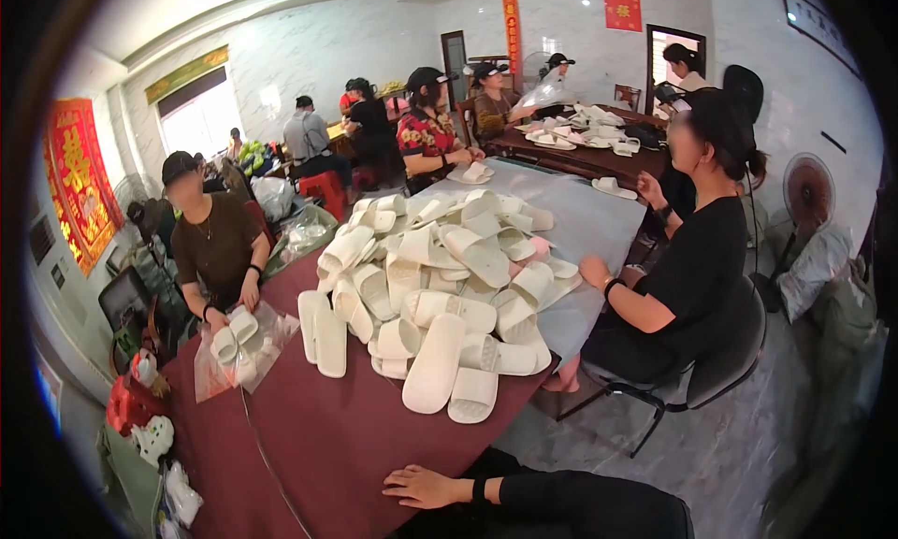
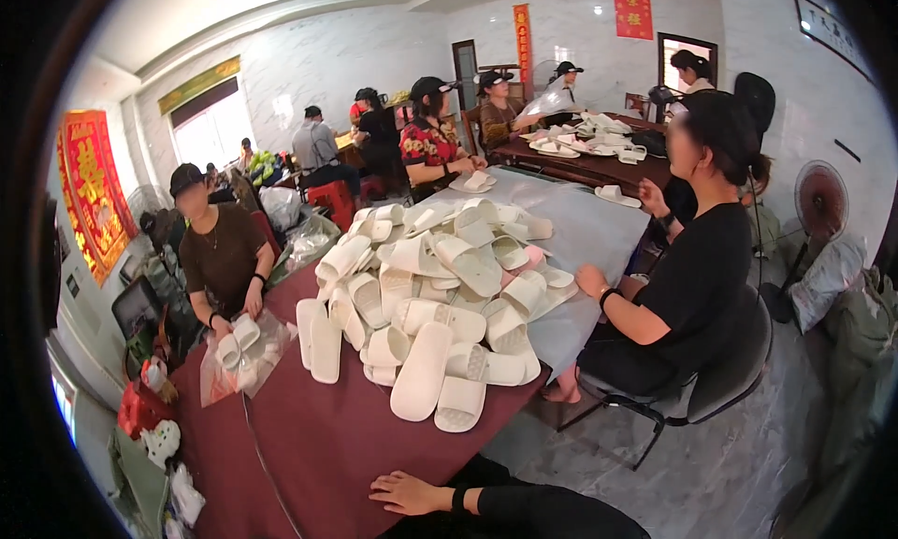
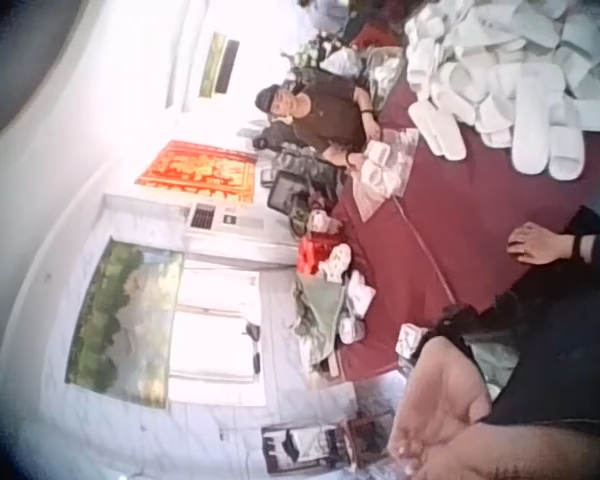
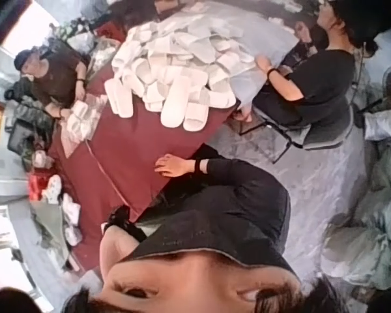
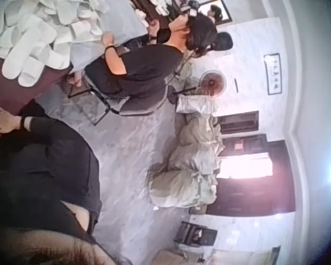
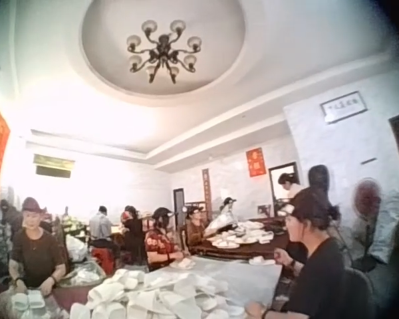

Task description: Packing pairs of slippers into plastic bags at a manufacturing table.

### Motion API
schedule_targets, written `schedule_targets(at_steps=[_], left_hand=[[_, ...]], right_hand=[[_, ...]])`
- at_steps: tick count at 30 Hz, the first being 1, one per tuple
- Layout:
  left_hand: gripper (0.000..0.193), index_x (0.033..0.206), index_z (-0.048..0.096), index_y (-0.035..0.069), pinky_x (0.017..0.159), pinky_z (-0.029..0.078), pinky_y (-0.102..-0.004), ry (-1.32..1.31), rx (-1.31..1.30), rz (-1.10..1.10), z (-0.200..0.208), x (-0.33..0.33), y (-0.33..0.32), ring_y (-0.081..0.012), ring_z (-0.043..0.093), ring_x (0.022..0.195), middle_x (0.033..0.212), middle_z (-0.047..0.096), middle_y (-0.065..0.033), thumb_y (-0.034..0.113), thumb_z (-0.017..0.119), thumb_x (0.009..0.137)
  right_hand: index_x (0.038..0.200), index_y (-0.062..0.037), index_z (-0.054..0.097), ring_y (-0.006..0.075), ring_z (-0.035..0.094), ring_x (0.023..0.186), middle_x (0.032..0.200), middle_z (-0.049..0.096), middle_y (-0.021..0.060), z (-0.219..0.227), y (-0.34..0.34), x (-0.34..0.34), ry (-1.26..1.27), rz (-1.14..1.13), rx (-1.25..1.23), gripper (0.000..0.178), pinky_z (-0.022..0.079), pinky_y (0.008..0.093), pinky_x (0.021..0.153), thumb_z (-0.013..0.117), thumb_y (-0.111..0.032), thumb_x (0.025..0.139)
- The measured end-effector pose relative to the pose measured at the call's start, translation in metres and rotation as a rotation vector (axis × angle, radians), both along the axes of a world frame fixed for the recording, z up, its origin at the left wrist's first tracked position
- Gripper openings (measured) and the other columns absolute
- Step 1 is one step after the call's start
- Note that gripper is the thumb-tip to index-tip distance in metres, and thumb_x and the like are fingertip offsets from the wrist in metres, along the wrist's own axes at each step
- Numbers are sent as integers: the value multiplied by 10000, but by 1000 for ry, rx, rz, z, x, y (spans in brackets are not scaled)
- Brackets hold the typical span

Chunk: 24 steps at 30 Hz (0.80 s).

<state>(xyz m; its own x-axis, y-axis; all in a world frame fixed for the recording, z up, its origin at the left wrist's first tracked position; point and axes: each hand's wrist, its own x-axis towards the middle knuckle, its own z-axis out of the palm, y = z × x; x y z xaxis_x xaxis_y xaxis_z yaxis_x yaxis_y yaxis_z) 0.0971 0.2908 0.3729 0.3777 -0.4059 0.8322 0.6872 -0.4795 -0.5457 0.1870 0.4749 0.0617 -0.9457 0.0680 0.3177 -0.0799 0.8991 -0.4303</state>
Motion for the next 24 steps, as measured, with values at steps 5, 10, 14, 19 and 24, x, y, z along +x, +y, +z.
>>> schedule_targets(at_steps=[5, 10, 14, 19, 24], left_hand=[[294, 1133, 600, 129, 873, 428, -422, -36, -542, 528, -63, -12, 31, -306, 517, 1066, 1173, 530, -168, 166, 620, 842], [400, 1216, 582, 146, 930, 394, -469, -135, -1011, 936, -128, -22, 32, -349, 456, 1166, 1285, 451, -186, 145, 639, 820], [509, 1299, 508, 144, 970, 356, -510, -362, -1282, 885, -182, -35, 48, -414, 382, 1219, 1335, 393, -220, 134, 636, 806], [540, 1333, 447, 111, 1018, 290, -539, -419, -1422, 1015, -231, -47, 53, -435, 328, 1268, 1397, 332, -244, 218, 611, 830], [565, 1340, 432, 121, 1077, 154, -558, -659, -1686, 984, -267, -56, 65, -436, 167, 1354, 1471, 190, -242, 266, 616, 827]], right_hand=[[1346, -109, 422, 317, 441, 1217, 1337, 425, 164, 14, 22, 20, 48, 18, -219, 464, 369, 425, 982, 521, -223, 908], [1237, -73, 520, 319, 514, 1112, 1238, 510, 155, 39, 67, 48, 203, -203, -58, 410, 439, 404, 904, 590, -209, 856], [1244, -82, 507, 342, 533, 1060, 1246, 505, 178, 52, 105, 80, 142, -341, -101, 430, 437, 436, 895, 606, -206, 844], [1313, -94, 425, 367, 503, 1108, 1297, 457, 195, 83, 141, 110, 154, -418, -78, 525, 421, 451, 925, 609, -223, 839], [1354, -89, 371, 392, 484, 1139, 1332, 419, 203, 116, 173, 128, 80, -516, -122, 571, 425, 446, 931, 593, -240, 850]])
